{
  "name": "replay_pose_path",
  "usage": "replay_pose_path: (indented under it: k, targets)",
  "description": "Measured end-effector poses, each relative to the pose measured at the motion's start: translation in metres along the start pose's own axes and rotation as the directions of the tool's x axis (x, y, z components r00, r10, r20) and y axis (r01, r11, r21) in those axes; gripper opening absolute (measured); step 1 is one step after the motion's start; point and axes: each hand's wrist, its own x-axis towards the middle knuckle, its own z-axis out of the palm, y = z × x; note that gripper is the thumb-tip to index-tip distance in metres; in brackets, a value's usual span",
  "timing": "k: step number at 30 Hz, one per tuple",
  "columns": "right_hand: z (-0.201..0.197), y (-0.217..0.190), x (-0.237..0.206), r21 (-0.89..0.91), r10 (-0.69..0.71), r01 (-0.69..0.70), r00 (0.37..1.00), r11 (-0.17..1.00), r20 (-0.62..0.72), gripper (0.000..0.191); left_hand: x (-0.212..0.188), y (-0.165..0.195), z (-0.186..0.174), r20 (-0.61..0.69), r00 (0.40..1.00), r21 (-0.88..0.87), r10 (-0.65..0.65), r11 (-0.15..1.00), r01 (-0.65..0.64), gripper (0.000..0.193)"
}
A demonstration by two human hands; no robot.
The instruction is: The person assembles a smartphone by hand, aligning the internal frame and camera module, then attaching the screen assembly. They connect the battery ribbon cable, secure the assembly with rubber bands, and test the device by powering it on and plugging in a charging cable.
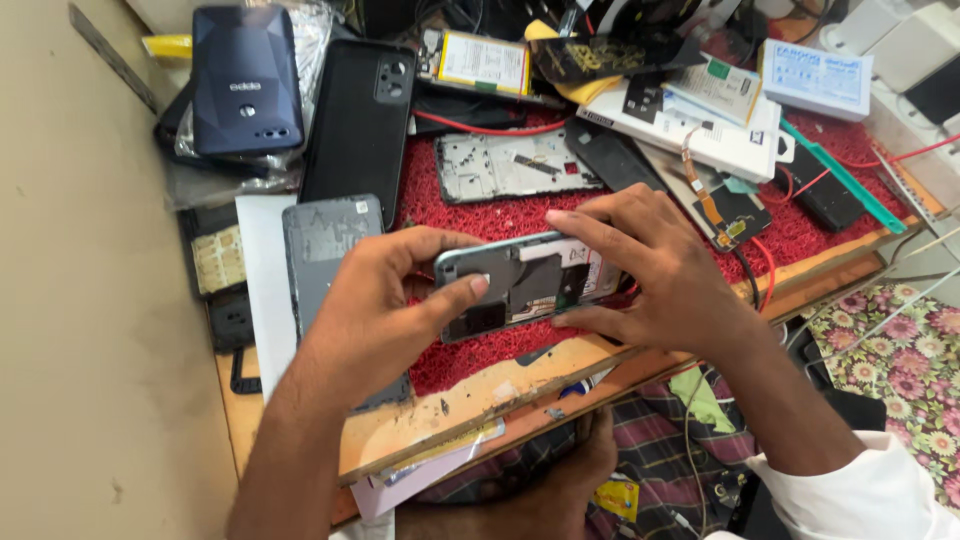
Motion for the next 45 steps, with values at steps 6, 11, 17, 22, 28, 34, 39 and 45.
replay_pose_path:
  k: [6, 11, 17, 22, 28, 34, 39, 45]
  targets:
    - [-0.006, 0.000, 0.001, 0.008, 0.006, -0.005, 0.998, 1.000, -0.059, 0.085, 0.004, -0.011, 0.012, -0.078, 0.989, -0.245, 0.126, 0.959, -0.142, 0.023]
    - [-0.016, 0.014, -0.010, 0.412, 0.231, -0.204, 0.973, 0.888, -0.014, 0.092, 0.004, -0.019, 0.021, -0.142, 0.988, -0.453, 0.066, 0.883, -0.124, 0.021]
    - [-0.030, 0.035, -0.030, 0.799, 0.458, -0.513, 0.819, 0.315, 0.345, 0.075, -0.005, -0.014, 0.026, -0.163, 0.986, -0.670, -0.020, 0.736, -0.096, 0.025]
    - [-0.038, 0.035, -0.038, 0.818, 0.441, -0.530, 0.803, 0.222, 0.401, 0.054, -0.010, -0.007, 0.034, -0.171, 0.984, -0.784, -0.048, 0.611, -0.107, 0.023]
    - [-0.043, 0.010, -0.039, 0.912, 0.474, -0.370, 0.844, 0.179, 0.250, 0.057, -0.019, -0.003, 0.052, -0.167, 0.979, -0.854, -0.118, 0.513, -0.084, 0.021]
    - [-0.050, -0.002, -0.037, 0.910, 0.466, -0.407, 0.821, 0.076, 0.329, 0.057, -0.034, -0.010, 0.054, -0.258, 0.966, -0.760, -0.028, 0.623, -0.185, 0.024]
    - [-0.050, -0.002, -0.036, 0.862, 0.558, -0.473, 0.771, 0.181, 0.307, 0.048, -0.040, -0.014, 0.054, -0.255, 0.967, -0.714, 0.011, 0.672, -0.196, 0.027]
    - [-0.044, 0.003, -0.042, 0.888, 0.548, -0.436, 0.783, 0.148, 0.293, 0.046, -0.046, -0.010, 0.055, -0.238, 0.971, -0.774, -0.019, 0.608, -0.178, 0.028]
